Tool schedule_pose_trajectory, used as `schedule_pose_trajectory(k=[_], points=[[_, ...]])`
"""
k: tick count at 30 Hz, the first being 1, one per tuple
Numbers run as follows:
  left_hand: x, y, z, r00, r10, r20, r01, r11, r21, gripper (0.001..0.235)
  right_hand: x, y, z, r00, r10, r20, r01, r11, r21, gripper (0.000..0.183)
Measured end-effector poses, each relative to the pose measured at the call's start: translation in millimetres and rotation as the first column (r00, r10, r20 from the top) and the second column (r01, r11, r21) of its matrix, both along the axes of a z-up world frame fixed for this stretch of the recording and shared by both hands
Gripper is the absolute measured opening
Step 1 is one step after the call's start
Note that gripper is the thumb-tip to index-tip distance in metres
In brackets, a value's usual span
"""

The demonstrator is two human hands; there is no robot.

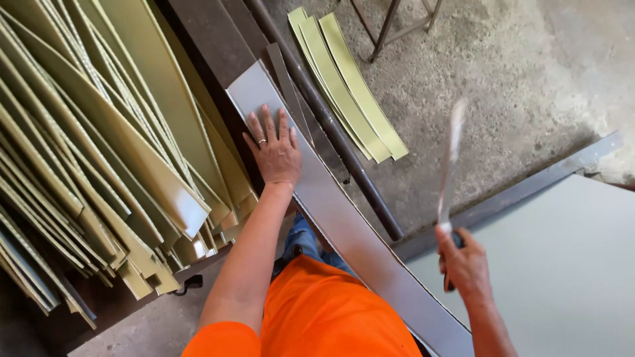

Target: Trim the edges of long material strips using a handheld trimming tool.

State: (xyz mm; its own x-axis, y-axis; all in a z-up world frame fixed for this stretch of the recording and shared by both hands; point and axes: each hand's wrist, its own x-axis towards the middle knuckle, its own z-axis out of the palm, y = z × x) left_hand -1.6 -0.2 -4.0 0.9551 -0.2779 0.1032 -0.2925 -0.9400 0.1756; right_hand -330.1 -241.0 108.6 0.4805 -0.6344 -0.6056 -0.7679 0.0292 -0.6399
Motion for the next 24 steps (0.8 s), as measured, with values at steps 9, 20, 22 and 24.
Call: schedule_pose_trajectory(k=[9,20,22,24], points=[[-7.3,2.9,-2.7,0.999,-0.015,0.030,0.016,1.000,-0.018,0.053,89.1,35.0,14.2,0.913,0.334,-0.235,-0.250,0.912,0.326,0.034],[0.1,-1.8,1.6,1.000,-0.006,0.027,0.008,0.998,-0.056,0.054,97.9,30.3,-40.2,0.847,0.447,-0.287,-0.329,0.865,0.379,0.019],[-14.3,7.0,4.0,1.000,-0.009,0.009,0.009,0.999,-0.034,0.054,81.0,27.3,-55.2,0.977,0.206,-0.059,-0.167,0.903,0.396,0.043],[-5.8,-1.7,4.3,1.000,-0.017,0.020,0.017,0.999,-0.043,0.054,91.6,33.9,-63.0,0.991,0.051,0.123,-0.100,0.894,0.437,0.049]])
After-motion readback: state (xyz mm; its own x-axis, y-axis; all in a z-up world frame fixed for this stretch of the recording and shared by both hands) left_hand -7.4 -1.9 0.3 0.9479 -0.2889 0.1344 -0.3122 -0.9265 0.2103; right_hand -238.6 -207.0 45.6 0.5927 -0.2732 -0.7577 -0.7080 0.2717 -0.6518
